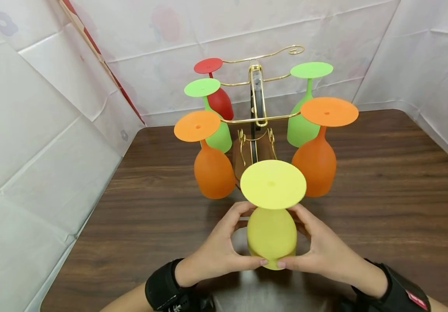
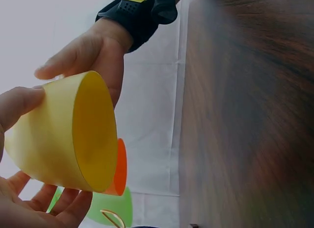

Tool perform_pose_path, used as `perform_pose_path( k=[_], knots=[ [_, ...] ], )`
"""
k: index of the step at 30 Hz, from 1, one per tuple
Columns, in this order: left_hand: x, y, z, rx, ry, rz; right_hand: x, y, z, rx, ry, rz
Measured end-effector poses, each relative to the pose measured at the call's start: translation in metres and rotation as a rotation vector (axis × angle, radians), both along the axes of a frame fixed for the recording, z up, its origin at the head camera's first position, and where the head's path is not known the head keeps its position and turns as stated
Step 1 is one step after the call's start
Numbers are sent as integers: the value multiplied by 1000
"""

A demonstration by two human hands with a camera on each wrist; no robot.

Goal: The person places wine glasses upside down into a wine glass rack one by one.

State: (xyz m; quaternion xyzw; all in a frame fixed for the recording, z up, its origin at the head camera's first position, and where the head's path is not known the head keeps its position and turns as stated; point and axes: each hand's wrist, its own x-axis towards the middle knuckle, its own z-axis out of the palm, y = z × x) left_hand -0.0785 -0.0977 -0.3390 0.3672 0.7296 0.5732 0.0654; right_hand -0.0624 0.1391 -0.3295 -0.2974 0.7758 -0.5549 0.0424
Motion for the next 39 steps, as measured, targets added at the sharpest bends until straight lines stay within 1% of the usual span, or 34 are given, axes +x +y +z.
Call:
perform_pose_path(
  k=[3,7,9,13,17,21,27,29,31,34,36,38,39],
  knots=[
    [0,1,1,-10,42,0,1,-2,-1,0,10,-26],
    [-1,2,0,-1,42,-15,1,-1,-2,5,8,-51],
    [-1,1,-1,15,26,-23,2,3,-2,16,12,-70],
    [-2,-2,-2,53,-16,-32,4,15,-2,48,33,-141],
    [-3,-4,-3,58,-44,-30,7,30,-2,51,76,-198],
    [-4,-4,-5,57,-58,-37,7,44,-1,34,97,-205],
    [-3,-2,-7,66,-85,-38,7,71,4,-1,67,-195],
    [-2,-2,-8,71,-91,-35,5,85,6,-48,59,-174],
    [-2,-2,-9,73,-97,-30,3,99,5,-99,52,-172],
    [-2,-2,-10,70,-102,-25,-2,118,5,-124,42,-220],
    [-1,-1,-10,65,-114,-21,-4,128,4,-51,55,-311],
    [-1,-1,-10,62,-122,-19,-6,136,3,-21,39,-363],
    [-1,-1,-10,63,-118,-22,-7,140,2,11,42,-392]
  ],
)
